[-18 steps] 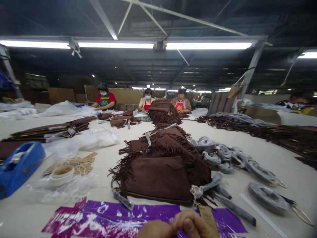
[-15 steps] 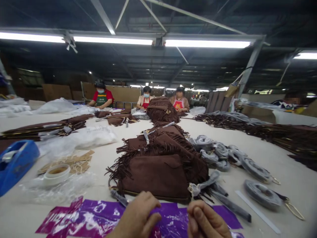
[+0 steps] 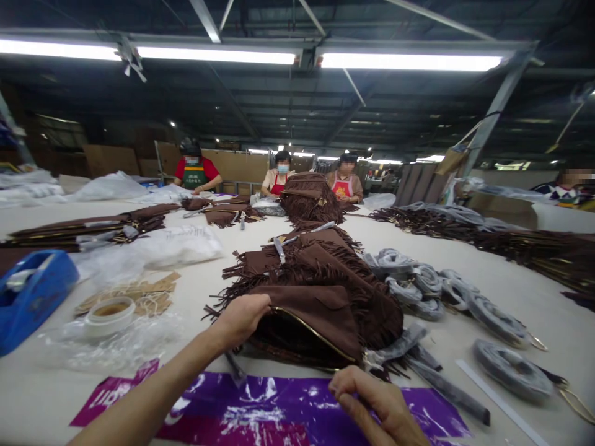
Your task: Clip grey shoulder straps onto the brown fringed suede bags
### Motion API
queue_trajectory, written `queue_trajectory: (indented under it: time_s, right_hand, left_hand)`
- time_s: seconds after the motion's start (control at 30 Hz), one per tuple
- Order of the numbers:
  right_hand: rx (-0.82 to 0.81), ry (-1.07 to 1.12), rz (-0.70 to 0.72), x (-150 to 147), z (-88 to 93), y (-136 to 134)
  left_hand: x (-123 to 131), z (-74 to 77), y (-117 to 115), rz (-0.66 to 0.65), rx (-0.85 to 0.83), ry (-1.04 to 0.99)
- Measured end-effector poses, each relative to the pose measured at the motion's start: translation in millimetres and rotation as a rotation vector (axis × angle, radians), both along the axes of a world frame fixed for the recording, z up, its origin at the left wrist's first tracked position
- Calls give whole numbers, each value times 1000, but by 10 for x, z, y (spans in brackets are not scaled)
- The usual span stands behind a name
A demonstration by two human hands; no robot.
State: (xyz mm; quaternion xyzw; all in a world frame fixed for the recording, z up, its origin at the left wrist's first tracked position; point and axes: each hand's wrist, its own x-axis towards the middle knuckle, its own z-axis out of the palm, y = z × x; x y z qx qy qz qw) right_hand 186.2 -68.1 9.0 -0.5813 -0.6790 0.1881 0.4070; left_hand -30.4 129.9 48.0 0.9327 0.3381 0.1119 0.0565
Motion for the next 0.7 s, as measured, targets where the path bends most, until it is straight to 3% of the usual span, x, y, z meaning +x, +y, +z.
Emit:
queue_trajectory:
  time_s: [0.1, 0.2, 0.43, 0.6, 0.7]
  right_hand:
    - [20, -88, 36, -75, 120, 131]
    - [-27, -135, 22, -145, 175, 227]
    - [-295, -79, -180, 103, -36, 324]
    - [-349, 231, 23, 178, 101, 420]
    - [-402, 392, 76, 119, 206, 496]
  left_hand:
    - [46, 121, 33, 33, -18, -35]
    - [81, 136, 70, 69, -32, -57]
    - [105, 14, 141, 62, -81, -78]
    - [103, 39, 122, 27, -97, -58]
    - [88, 89, 80, 17, -93, -16]
